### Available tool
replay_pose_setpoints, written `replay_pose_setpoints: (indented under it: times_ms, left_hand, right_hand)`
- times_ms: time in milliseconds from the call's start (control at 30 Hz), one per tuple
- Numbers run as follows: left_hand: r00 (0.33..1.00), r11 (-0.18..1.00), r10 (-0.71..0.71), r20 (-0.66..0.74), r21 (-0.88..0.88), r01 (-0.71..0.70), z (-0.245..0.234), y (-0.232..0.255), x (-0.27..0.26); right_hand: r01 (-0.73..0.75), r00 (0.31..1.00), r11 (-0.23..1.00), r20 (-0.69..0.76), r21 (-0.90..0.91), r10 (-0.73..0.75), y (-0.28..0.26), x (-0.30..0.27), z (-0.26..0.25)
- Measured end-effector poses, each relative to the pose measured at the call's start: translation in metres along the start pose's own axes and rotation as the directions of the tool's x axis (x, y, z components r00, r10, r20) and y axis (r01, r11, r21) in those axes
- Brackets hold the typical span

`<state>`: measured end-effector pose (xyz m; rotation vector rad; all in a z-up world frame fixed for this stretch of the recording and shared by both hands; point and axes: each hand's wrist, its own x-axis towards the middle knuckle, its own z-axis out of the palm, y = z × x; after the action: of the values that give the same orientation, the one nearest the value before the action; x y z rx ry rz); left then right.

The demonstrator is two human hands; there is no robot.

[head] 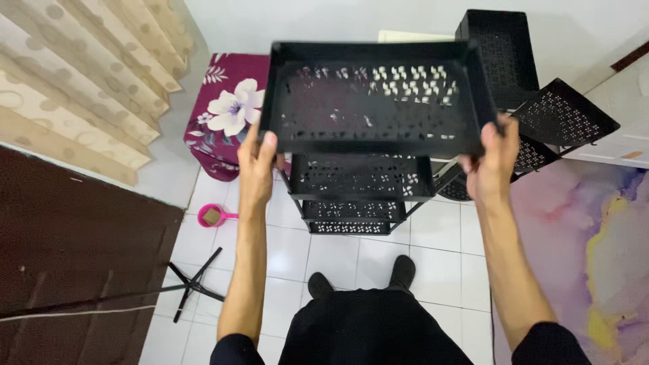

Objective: The person disassembles a black plastic shelving unit by removing trays and legs, then reassembles it by inserting legs into the trays and stacking them together. The person handles trays and legs by hand throughout the process.

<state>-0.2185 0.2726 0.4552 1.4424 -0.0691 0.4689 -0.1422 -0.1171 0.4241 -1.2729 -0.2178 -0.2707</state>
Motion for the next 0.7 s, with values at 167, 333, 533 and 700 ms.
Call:
replay_pose_setpoints:
  times_ms: [167,333,533,700]
  left_hand:
    - [0.991,0.991,0.135,0.008,0.0,-0.135,-0.045,0.055,0.049]
    - [0.962,0.958,0.273,-0.012,-0.086,-0.273,-0.079,0.099,0.095]
    - [0.91,0.903,0.414,-0.018,-0.119,-0.413,-0.122,0.127,0.155]
    - [0.855,0.825,0.518,-0.016,-0.254,-0.505,-0.151,0.116,0.222]
  right_hand:
    - [0.092,0.995,0.994,0.024,0.061,-0.094,-0.042,0.036,0.073]
    - [0.164,0.98,0.981,0.098,0.106,-0.175,-0.072,0.081,0.134]
    - [0.182,0.964,0.956,0.153,0.229,-0.22,-0.066,0.142,0.168]
    - [0.282,0.878,0.922,0.316,0.266,-0.36,-0.027,0.224,0.157]
